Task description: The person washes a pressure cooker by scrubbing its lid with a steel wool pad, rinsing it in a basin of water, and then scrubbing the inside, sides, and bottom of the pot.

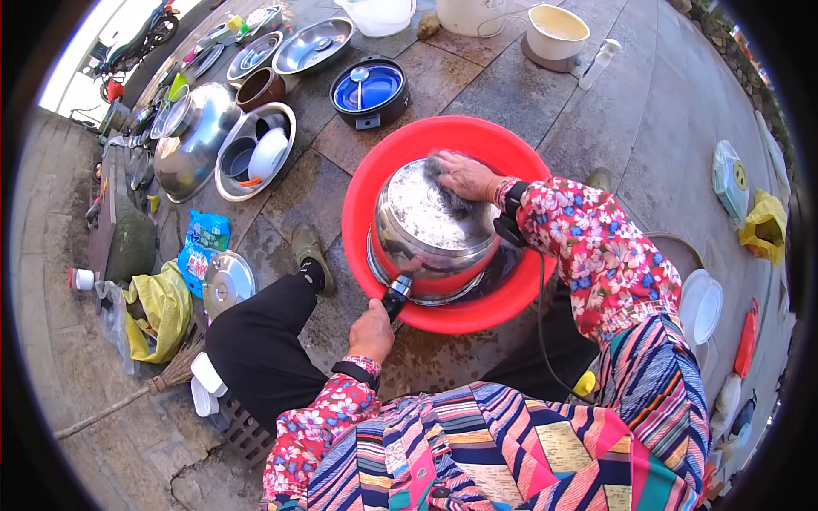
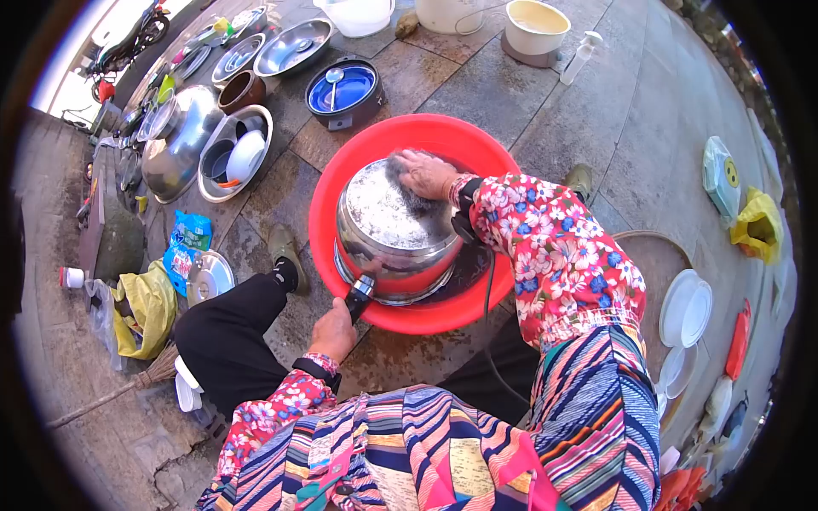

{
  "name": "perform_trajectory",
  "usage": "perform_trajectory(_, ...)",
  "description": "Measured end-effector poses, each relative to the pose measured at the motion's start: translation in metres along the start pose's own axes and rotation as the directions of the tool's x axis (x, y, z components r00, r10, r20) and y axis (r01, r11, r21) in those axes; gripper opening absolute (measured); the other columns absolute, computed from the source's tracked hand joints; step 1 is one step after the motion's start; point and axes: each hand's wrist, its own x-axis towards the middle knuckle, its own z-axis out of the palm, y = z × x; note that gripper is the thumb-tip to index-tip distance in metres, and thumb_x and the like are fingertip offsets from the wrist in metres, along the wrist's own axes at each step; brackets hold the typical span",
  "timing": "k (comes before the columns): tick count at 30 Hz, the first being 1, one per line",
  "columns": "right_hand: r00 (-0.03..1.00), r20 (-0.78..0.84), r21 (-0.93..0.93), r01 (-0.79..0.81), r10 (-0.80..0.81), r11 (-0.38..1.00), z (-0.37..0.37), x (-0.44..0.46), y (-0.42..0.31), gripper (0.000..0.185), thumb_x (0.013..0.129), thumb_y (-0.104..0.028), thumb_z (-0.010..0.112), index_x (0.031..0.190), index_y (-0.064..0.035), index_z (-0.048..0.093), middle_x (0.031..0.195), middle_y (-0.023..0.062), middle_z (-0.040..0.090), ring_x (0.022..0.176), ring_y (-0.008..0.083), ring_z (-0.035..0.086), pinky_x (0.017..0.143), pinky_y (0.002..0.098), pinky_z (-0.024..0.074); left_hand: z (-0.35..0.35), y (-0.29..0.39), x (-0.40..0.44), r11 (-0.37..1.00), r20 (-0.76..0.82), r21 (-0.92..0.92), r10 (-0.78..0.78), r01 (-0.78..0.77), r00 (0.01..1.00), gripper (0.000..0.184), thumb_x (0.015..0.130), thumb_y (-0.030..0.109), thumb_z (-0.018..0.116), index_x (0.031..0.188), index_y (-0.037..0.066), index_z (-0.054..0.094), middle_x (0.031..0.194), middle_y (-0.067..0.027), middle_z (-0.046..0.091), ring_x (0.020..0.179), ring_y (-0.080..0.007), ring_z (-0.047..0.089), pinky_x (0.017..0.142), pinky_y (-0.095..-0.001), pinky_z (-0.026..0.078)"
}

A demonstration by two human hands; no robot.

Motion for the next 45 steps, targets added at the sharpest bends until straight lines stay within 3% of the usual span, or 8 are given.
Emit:
perform_trajectory(8, 0.91, -0.03, -0.095, 0.41, -0.414, 0.907, 0.0, -0.007, -0.118, 0.049, 0.089, -0.032, 0.049, 0.131, -0.008, 0.046, 0.14, 0.0168, 0.039, 0.129, 0.0366, 0.038, 0.099, 0.0493, 0.0359, 0.006, -0.004, 0.008, 1.0, -0.065, -0.008, 0.008, -0.008, 0.998, 0.02, 0.083, 0.008, 0.053, 0.099, 0.0, 0.044, 0.086, -0.0246, 0.064, 0.081, -0.0398, 0.065, 0.073, -0.0474, 0.052)
perform_trajectory(15, 0.981, 0.024, 0.329, -0.187, 0.19, 0.926, 0.013, -0.035, 0.051, 0.051, 0.096, -0.032, 0.033, 0.137, -0.0015, 0.035, 0.141, 0.0241, 0.035, 0.133, 0.0392, 0.029, 0.109, 0.0414, 0.0287, -0.005, -0.005, 0.006, 0.998, -0.035, -0.056, 0.027, -0.029, 0.999, 0.024, 0.081, 0.007, 0.055, 0.1, -0.002, 0.044, 0.084, -0.0251, 0.064, 0.081, -0.0403, 0.065, 0.072, -0.0472, 0.051)
perform_trajectory(18, 0.968, -0.208, 0.208, -0.099, 0.143, 0.973, 0.006, -0.111, -0.019, 0.043, 0.093, -0.024, 0.042, 0.128, 0.0015, 0.046, 0.136, 0.0274, 0.039, 0.13, 0.0437, 0.031, 0.108, 0.047, 0.0281, 0.002, -0.007, 0.007, 0.996, -0.023, -0.073, 0.047, -0.049, 0.999, 0.027, 0.08, 0.007, 0.057, 0.101, -0.002, 0.045, 0.083, -0.0238, 0.065, 0.082, -0.0393, 0.065, 0.073, -0.0467, 0.051)
perform_trajectory(19, 0.989, -0.047, -0.406, 0.11, -0.14, 0.907, 0.015, -0.123, -0.017, 0.044, 0.092, -0.024, 0.045, 0.127, 0.0008, 0.047, 0.134, 0.0253, 0.041, 0.128, 0.0413, 0.035, 0.103, 0.0489, 0.0312, 0.0, -0.008, 0.009, 0.997, -0.027, -0.066, 0.046, -0.048, 0.999, 0.027, 0.079, 0.007, 0.058, 0.102, -0.002, 0.045, 0.083, -0.0233, 0.065, 0.082, -0.0389, 0.065, 0.074, -0.0465, 0.051)
perform_trajectory(21, 0.969, -0.246, -0.035, -0.024, 0.015, 0.999, 0.011, -0.129, -0.079, 0.049, 0.086, -0.023, 0.053, 0.13, -0.0013, 0.044, 0.137, 0.0216, 0.04, 0.124, 0.0396, 0.04, 0.1, 0.051, 0.0318, -0.006, -0.005, 0.002, 0.994, -0.044, -0.095, 0.047, -0.051, 0.998, 0.027, 0.079, 0.008, 0.058, 0.101, -0.001, 0.047, 0.085, -0.0235, 0.066, 0.083, -0.039, 0.066, 0.075, -0.0464, 0.051)
perform_trajectory(27, 0.956, -0.292, 0.056, 0.0, 0.016, 0.998, 0.015, -0.085, -0.067, 0.037, 0.085, -0.029, 0.058, 0.116, -0.008, 0.059, 0.125, 0.01, 0.053, 0.114, 0.0313, 0.051, 0.095, 0.0471, 0.0384, -0.011, -0.006, -0.007, 0.989, -0.053, -0.119, 0.083, -0.089, 0.995, 0.028, 0.081, 0.011, 0.054, 0.103, -0.004, 0.047, 0.088, -0.0281, 0.065, 0.089, -0.0433, 0.064, 0.08, -0.0496, 0.049)
perform_trajectory(34, 0.501, -0.498, 0.223, -0.715, 0.708, 0.663, 0.014, -0.079, -0.076, 0.044, 0.081, -0.047, 0.06, 0.11, -0.0142, 0.062, 0.115, 0.0072, 0.054, 0.112, 0.0296, 0.048, 0.087, 0.0523, 0.042, -0.002, -0.011, 0.0, 0.991, -0.045, -0.104, 0.084, -0.088, 0.995, 0.036, 0.078, 0.011, 0.057, 0.108, -0.007, 0.047, 0.095, -0.0289, 0.064, 0.095, -0.0437, 0.062, 0.083, -0.0483, 0.049)
perform_trajectory(45, 0.628, -0.678, 0.092, -0.442, 0.381, 0.892, 0.029, -0.121, -0.147, 0.019, 0.08, -0.029, 0.06, 0.097, -0.0211, 0.066, 0.095, 0.0023, 0.056, 0.097, 0.026, 0.05, 0.075, 0.0455, 0.0422, 0.0, -0.022, 0.01, 0.983, -0.047, -0.085, 0.16, -0.164, 0.986, 0.035, 0.08, 0.012, 0.055, 0.108, -0.006, 0.047, 0.094, -0.0279, 0.064, 0.094, -0.0418, 0.063, 0.082, -0.0477, 0.049)
